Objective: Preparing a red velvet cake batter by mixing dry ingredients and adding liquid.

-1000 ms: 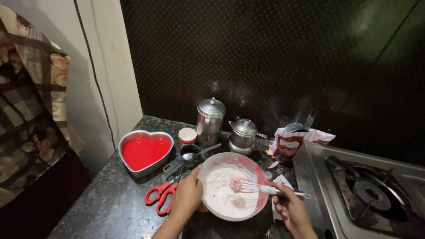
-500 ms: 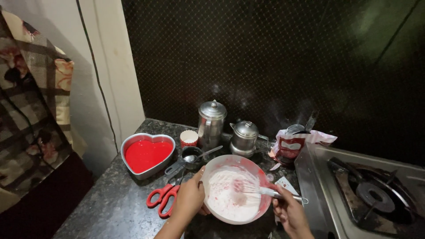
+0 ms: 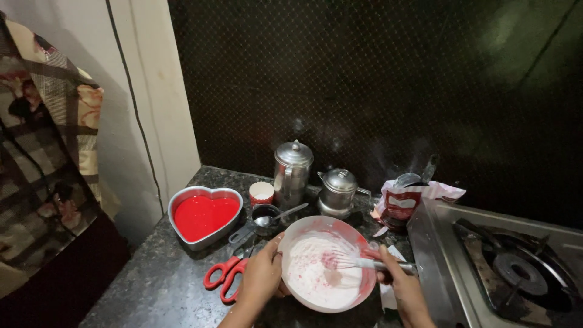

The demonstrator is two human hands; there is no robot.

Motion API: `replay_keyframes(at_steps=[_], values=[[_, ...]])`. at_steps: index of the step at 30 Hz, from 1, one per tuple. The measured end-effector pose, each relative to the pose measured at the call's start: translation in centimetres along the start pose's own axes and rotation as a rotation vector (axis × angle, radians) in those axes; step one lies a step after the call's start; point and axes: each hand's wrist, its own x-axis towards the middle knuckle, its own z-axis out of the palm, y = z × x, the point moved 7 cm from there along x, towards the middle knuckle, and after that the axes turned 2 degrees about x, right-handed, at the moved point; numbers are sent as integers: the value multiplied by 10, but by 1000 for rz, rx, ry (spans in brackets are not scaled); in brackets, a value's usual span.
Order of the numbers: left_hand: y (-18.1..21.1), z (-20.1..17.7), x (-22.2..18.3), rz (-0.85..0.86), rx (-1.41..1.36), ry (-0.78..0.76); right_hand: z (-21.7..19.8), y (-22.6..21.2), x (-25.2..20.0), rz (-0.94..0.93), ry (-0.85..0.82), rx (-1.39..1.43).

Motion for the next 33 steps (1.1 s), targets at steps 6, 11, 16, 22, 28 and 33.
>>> replay_keyframes(at_steps=[6, 11, 16, 22, 28, 33], values=[[42, -24, -3, -637, -314, -259, 39, -27, 5, -127, -33, -438], [37, -25, -4, -624, -212, -264, 86, -71, -14, -115, 120, -779], [2, -4, -7, -582, -119, -288, 115, -67, -9, -128, -24, -786], [43, -33, 8, -267, -33, -97, 112, -60, 9, -43, -431, -971], [17, -11, -7, -640, -227, -319, 101, -55, 22, -21, -60, -1131], [34, -22, 0, -602, -286, -229, 107, -34, 27, -125, -539, -727]])
